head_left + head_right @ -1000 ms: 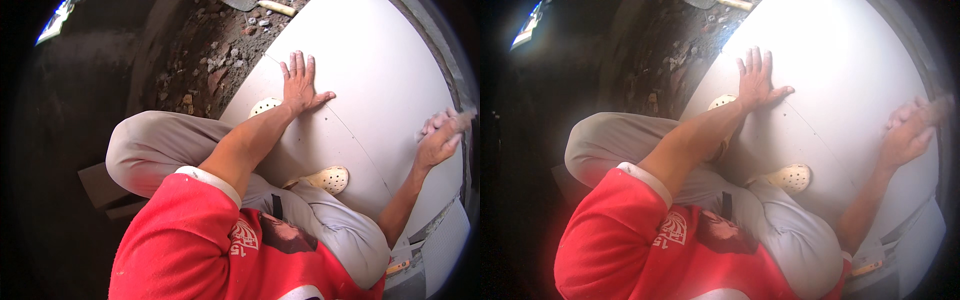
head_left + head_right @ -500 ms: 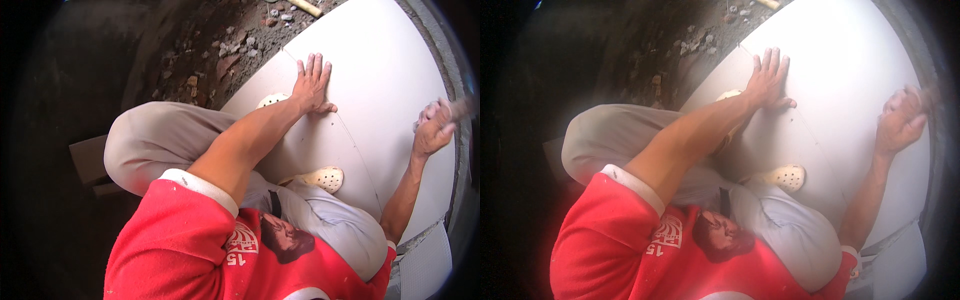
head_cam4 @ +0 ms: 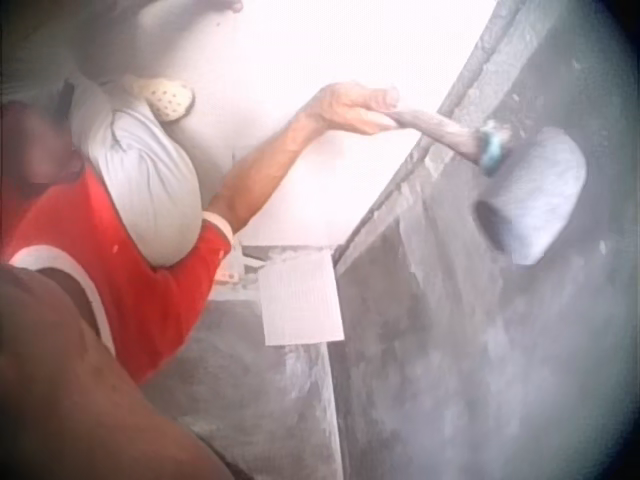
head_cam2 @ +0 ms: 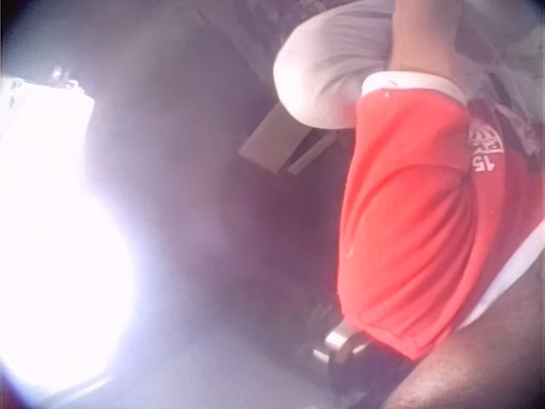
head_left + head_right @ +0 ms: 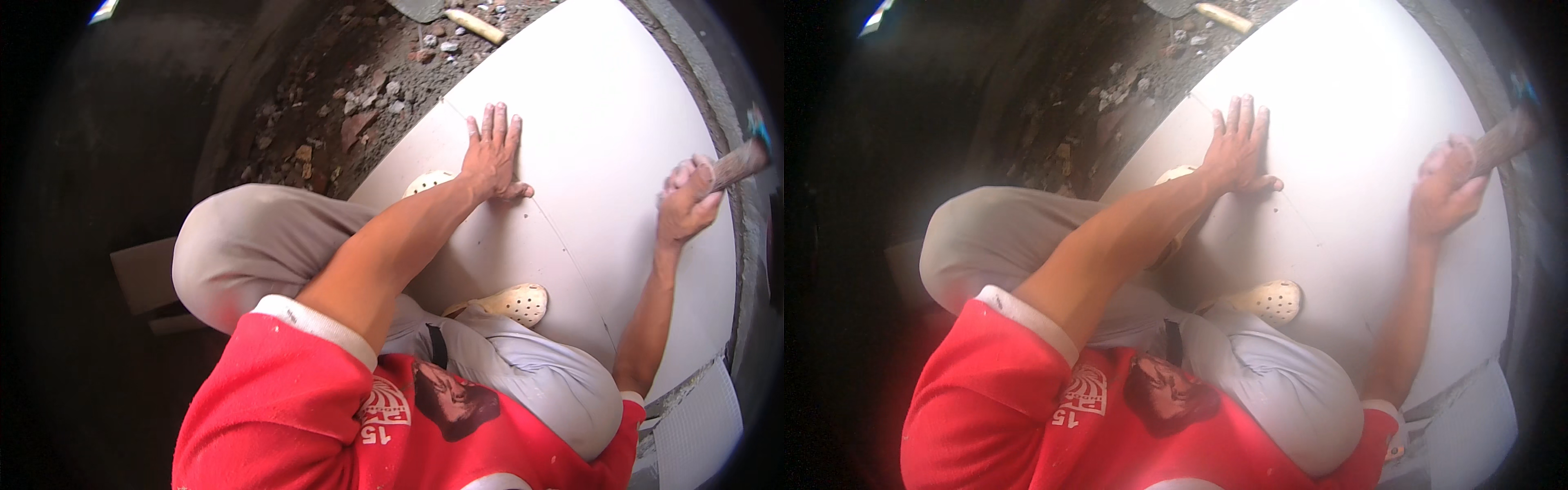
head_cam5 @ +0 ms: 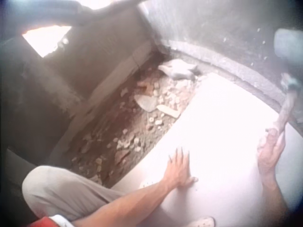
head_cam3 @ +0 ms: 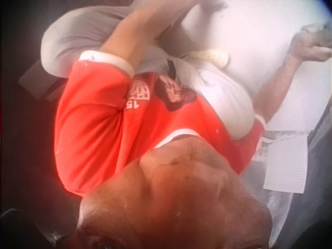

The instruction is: The person sits cross-legged on the floor and uses a rubber mallet to repeatedly tap a large white tile, securing it into place. The person holds the tile with one hand while striking it with the mallet in the other.

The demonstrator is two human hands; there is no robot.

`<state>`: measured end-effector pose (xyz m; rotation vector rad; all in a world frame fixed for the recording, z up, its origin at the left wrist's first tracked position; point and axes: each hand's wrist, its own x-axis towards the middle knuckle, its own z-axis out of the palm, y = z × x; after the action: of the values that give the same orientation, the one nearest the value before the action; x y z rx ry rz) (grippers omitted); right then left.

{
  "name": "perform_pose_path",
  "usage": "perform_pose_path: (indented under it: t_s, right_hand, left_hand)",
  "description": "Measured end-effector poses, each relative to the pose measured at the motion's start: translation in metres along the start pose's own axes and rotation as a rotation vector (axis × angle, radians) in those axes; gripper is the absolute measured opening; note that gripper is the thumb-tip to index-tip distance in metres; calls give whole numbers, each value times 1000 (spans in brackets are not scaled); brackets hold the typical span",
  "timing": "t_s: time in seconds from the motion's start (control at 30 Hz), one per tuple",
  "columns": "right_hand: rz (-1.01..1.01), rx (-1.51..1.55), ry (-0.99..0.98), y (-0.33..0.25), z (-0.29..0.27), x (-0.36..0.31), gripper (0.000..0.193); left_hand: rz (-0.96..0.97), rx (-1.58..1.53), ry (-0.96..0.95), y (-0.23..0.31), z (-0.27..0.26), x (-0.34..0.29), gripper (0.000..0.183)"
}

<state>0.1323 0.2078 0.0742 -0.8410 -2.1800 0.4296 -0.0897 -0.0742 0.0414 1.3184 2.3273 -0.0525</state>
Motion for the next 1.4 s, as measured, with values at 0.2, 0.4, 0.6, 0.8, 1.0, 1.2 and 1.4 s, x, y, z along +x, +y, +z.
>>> perform_pose_path:
  t_s: [0.2,0.4,0.6,0.8,1.0,1.2,1.4]
  right_hand:
    - [-75,-45,-175,-37,34,-32,42]
    - [222,327,-62,-13,-3,35,45]
    - [262,-196,-322,-8,44,-18,44]
    - [409,145,-164,-4,3,28,44]
    - [368,-199,-247,-11,33,17,46]
    - [463,81,-215,-7,16,29,55]
    - [314,10,-118,0,32,1,50]
  left_hand:
    - [5,-1,-2,0,-2,-3,145]
    - [-9,33,-94,11,-12,4,145]
    - [-18,52,-133,32,-32,45,169]
    - [82,32,-26,38,-46,103,174]
    - [55,41,-18,42,-54,125,173]
    - [58,77,-49,44,-60,117,168]
    - [63,111,-94,42,-59,123,165]
